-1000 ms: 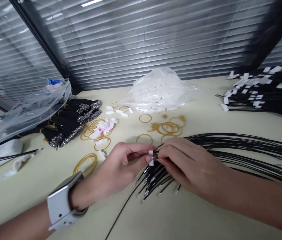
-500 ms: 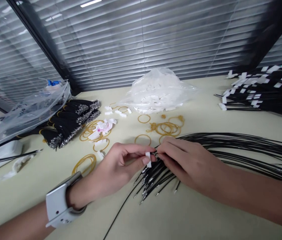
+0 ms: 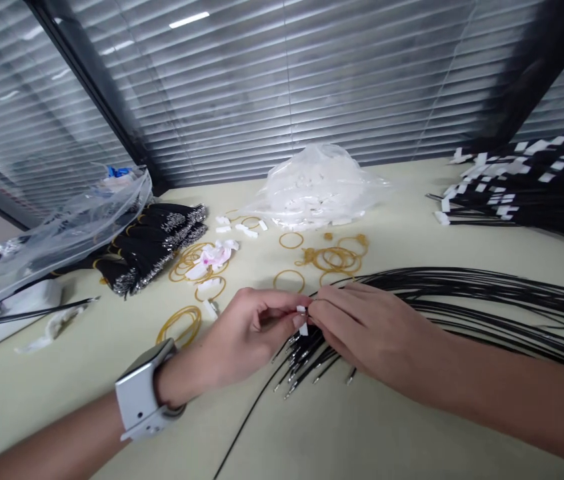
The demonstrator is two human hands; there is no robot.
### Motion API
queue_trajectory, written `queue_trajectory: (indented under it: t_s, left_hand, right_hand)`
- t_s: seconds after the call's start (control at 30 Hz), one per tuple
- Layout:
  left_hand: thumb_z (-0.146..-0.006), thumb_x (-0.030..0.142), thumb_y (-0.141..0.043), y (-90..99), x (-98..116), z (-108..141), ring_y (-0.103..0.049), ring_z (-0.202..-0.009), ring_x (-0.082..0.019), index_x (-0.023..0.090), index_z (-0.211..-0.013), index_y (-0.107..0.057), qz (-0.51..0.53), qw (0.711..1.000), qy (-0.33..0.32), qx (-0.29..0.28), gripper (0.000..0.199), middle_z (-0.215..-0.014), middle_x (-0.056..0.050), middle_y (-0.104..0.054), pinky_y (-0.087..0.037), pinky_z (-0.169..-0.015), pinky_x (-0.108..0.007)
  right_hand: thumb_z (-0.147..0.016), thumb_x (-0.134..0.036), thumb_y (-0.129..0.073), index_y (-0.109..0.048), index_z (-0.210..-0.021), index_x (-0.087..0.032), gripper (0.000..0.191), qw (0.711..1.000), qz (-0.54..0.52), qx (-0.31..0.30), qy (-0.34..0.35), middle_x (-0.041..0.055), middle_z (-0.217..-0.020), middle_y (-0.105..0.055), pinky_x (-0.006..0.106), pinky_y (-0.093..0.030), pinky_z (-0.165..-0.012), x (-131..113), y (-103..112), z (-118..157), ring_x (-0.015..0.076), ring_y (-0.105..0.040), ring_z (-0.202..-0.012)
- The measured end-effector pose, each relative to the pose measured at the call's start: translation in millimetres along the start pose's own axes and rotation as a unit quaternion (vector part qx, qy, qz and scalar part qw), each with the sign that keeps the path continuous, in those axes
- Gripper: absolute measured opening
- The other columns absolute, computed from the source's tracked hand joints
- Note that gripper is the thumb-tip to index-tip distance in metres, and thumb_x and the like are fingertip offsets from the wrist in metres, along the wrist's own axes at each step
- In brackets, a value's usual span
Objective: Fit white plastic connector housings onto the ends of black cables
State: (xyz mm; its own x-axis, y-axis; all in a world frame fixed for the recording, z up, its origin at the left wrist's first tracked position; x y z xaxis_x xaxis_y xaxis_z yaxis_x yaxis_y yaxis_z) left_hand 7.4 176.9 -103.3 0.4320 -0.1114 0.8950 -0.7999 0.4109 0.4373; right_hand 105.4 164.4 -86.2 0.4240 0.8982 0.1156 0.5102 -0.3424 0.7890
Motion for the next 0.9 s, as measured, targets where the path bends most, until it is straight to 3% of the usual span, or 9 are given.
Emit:
queue_trajectory:
  t_s: [0.23, 0.7, 0.9]
  left_hand:
    - [-0.084, 0.029, -0.043, -0.2, 2.6, 0.0, -0.052, -0.078, -0.009, 0.017, -0.107, -0.061, -0.008, 1.000, 0.000, 0.001, 0.032, -0.090, -0.004, -0.064, -0.042, -0.069, -0.018]
    - [-0.083, 0.029, -0.044, -0.9, -2.0, -0.6, -0.053, -0.077, -0.010, 0.015, -0.108, -0.061, -0.003, 1.000, -0.003, -0.023, 0.034, -0.085, -0.006, -0.063, -0.044, -0.070, -0.020]
    - [-0.081, 0.029, -0.049, 2.1, -6.8, -1.8, -0.053, -0.075, -0.009, 0.014, -0.106, -0.062, 0.015, 1.000, -0.002, -0.004, 0.032, -0.085, -0.006, -0.064, -0.044, -0.066, -0.018]
  right_hand:
    - [-0.086, -0.016, -0.037, -0.049, -0.069, -0.014, 0.021, 0.998, -0.019, 0.010, -0.059, 0.0006, -0.064, -0.045, 0.022, -0.028, -0.054, 7.2, 2.7, -0.8, 0.0088, -0.040, -0.057]
    - [-0.079, -0.006, -0.041, -0.045, -0.077, -0.013, 0.009, 0.998, -0.048, -0.021, 0.046, 0.0026, -0.073, -0.044, 0.025, -0.031, -0.062, -2.7, -7.6, 3.9, 0.0117, -0.036, -0.064]
    - [-0.081, -0.006, -0.040, -0.046, -0.078, -0.014, 0.010, 0.996, -0.080, -0.043, 0.001, 0.0013, -0.072, -0.045, 0.024, -0.029, -0.062, 6.6, -10.8, 5.0, 0.0111, -0.038, -0.064]
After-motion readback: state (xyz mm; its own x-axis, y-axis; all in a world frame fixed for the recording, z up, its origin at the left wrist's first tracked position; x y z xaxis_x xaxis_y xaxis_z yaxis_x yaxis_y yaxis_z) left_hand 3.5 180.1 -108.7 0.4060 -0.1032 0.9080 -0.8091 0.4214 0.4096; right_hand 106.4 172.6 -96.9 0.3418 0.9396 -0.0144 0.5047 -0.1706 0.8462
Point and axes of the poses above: each hand's wrist, its own z-axis away from the middle knuckle, its own y-axis out of the back of the hand, x = y × z, the point moved 7 cm from there along -z, towards the middle knuckle
